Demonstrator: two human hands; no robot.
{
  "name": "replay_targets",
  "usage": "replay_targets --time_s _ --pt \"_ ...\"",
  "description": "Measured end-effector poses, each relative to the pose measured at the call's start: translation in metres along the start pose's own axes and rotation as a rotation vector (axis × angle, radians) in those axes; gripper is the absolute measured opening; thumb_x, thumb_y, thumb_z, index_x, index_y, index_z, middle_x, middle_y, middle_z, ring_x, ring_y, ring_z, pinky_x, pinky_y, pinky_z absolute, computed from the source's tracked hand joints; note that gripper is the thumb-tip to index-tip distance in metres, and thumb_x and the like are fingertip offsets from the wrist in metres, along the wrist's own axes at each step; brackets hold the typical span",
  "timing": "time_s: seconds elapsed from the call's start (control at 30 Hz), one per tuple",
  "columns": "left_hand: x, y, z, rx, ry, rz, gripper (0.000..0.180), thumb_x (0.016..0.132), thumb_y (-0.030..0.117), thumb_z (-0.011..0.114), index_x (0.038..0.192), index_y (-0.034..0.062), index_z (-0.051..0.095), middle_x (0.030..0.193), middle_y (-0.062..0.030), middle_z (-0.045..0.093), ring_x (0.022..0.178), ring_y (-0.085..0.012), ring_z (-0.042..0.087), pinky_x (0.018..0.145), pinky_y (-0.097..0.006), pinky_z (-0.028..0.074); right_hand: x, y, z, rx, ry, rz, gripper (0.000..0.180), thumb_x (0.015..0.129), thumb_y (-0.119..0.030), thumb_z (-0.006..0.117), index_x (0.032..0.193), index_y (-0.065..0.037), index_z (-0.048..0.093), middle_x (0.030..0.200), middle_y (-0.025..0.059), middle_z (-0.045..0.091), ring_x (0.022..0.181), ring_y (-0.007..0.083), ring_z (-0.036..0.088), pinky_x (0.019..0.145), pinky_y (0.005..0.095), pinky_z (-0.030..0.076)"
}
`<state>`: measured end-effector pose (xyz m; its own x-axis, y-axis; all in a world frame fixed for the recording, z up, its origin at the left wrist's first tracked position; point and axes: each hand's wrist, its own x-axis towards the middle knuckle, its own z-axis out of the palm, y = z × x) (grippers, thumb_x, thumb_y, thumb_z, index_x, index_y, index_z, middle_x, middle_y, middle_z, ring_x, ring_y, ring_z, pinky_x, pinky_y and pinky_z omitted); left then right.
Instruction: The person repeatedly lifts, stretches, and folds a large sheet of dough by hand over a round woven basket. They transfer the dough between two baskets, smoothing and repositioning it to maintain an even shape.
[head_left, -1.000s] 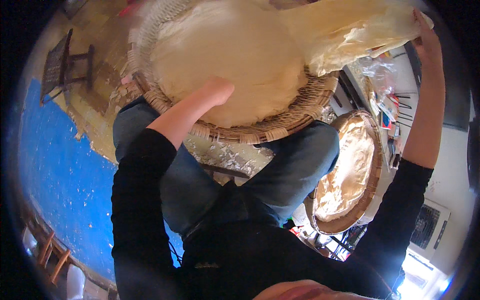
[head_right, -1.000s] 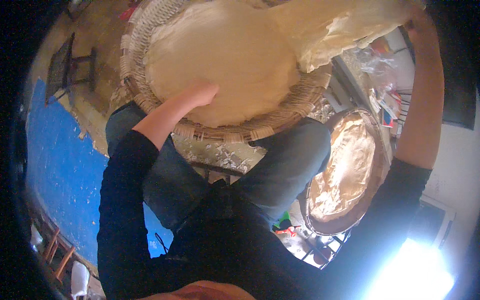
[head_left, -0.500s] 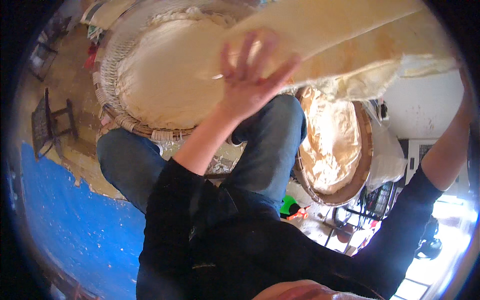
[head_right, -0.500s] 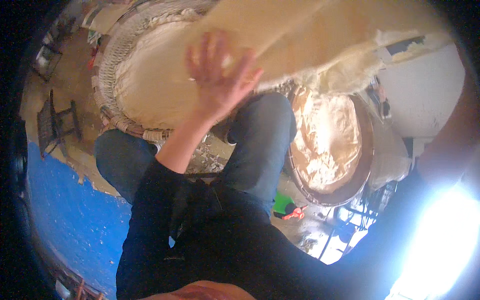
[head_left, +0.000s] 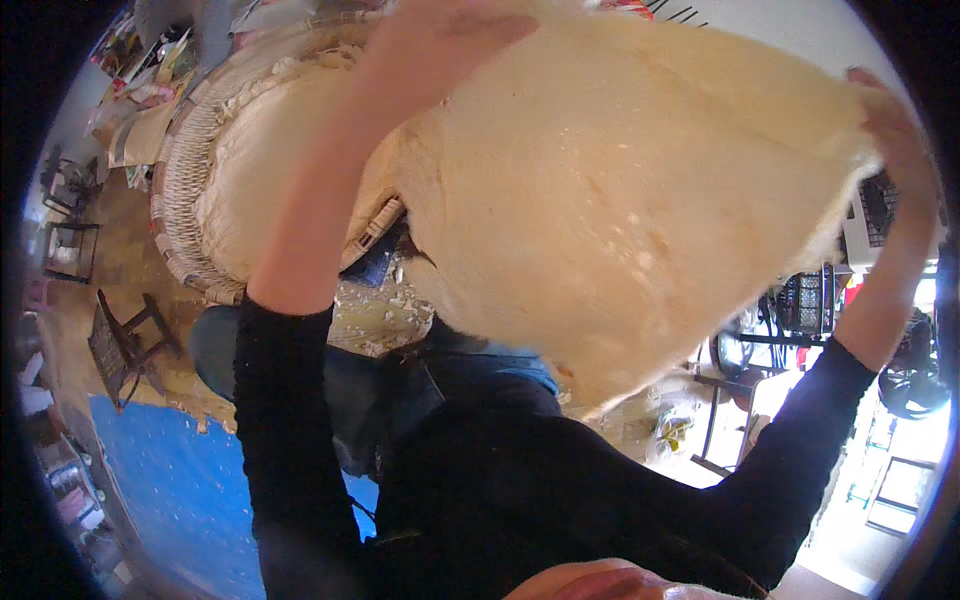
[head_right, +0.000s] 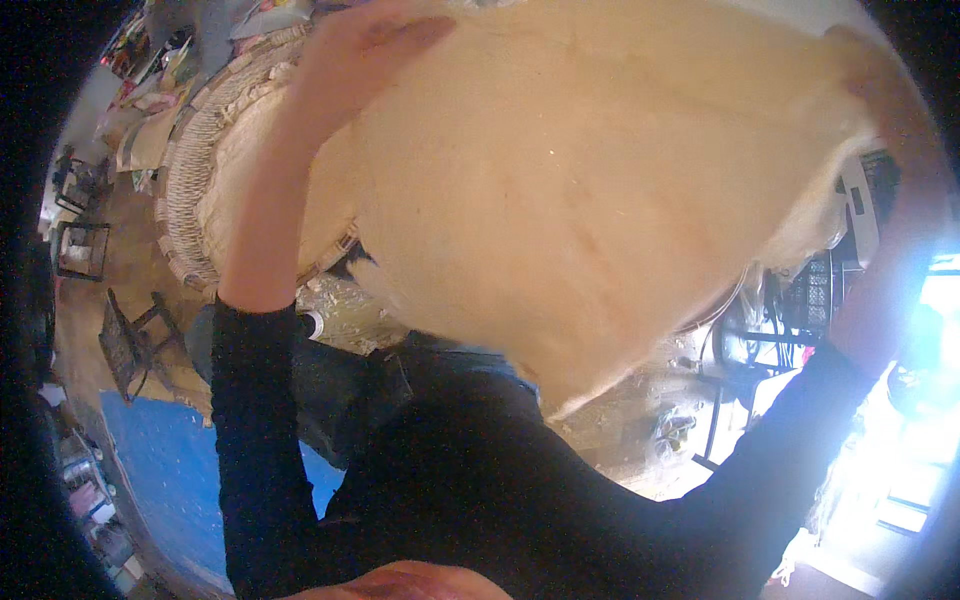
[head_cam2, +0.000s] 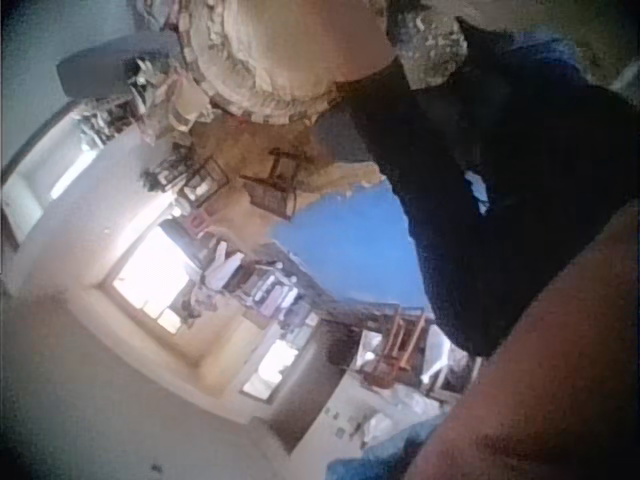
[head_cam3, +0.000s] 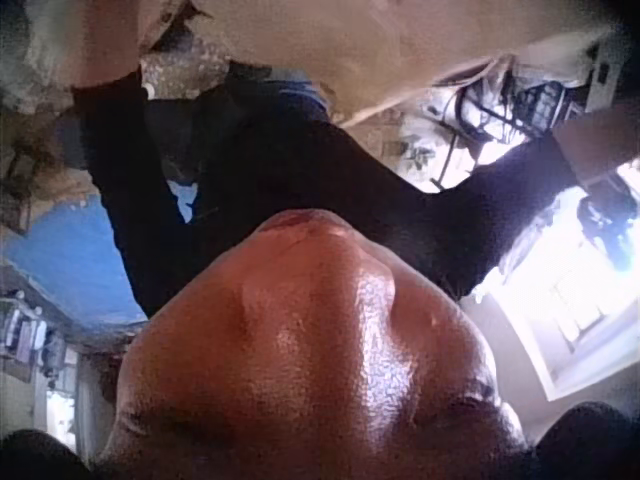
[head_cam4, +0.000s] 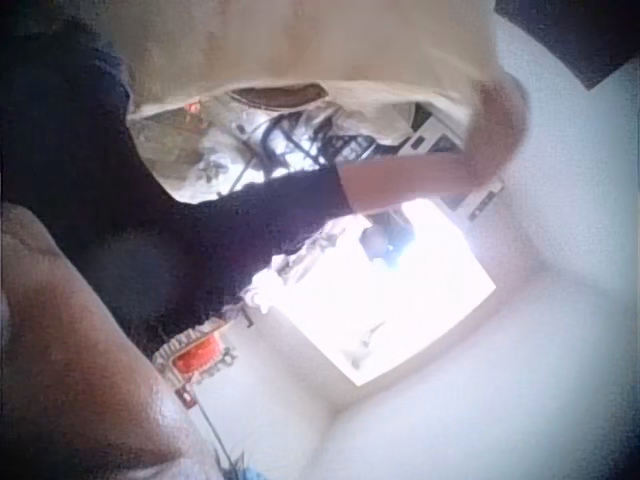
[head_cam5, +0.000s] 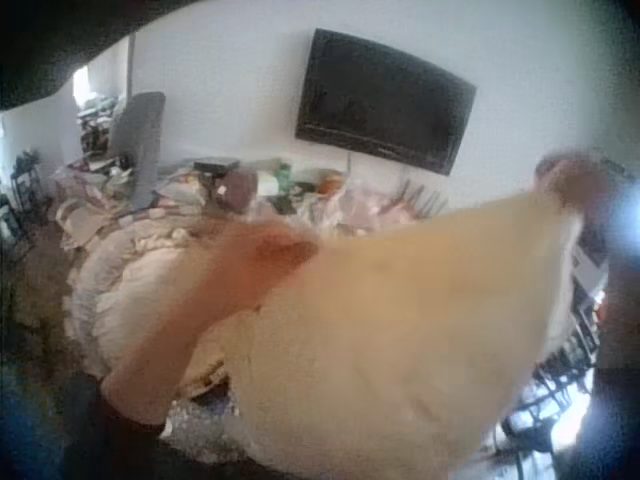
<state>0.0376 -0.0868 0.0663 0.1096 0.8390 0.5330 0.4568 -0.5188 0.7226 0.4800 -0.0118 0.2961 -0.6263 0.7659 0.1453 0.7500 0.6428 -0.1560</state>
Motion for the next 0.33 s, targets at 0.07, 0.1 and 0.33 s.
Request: replay_targets --time_s 0.07,0.1,0.33 --pt "0.022 0.011 0.028 0.079 -0.074 -0.109 0.021 0.094 0.019 0.062 0.100 -0.0008 0.068 0.078 -0.0087 0.067 0.074 -0.0138 0.065 0.068 -0.028 0.052 -0.004 0.064 0.055 -0.220 -0.121 0.347 0.036 0.091 -0.026 0.063 0.121 -0.008 0.064 0.119 0.0078 0.065 0.110 0.0223 0.060 0.100 0.0328 0.044" --pt "0.032 0.017 0.048 -0.033 -0.060 -0.183 0.022 0.093 0.018 0.062 0.101 -0.0013 0.069 0.077 -0.0097 0.067 0.073 -0.0146 0.065 0.067 -0.029 0.052 -0.004 0.092 0.078 -0.268 -0.190 0.396 0.033 0.091 -0.025 0.062 0.119 -0.009 0.066 0.115 0.0080 0.067 0.107 0.0216 0.061 0.098 0.0328 0.045" --pt "0.139 0.041 0.163 0.061 0.188 0.219 0.024 0.092 0.019 0.063 0.104 -0.0006 0.070 0.089 -0.0144 0.072 0.077 -0.0211 0.067 0.072 -0.035 0.053 -0.054 0.279 0.067 -0.876 0.478 0.082 0.032 0.092 -0.034 0.058 0.117 -0.016 0.068 0.098 0.0092 0.072 0.085 0.0270 0.068 0.076 0.0373 0.053"
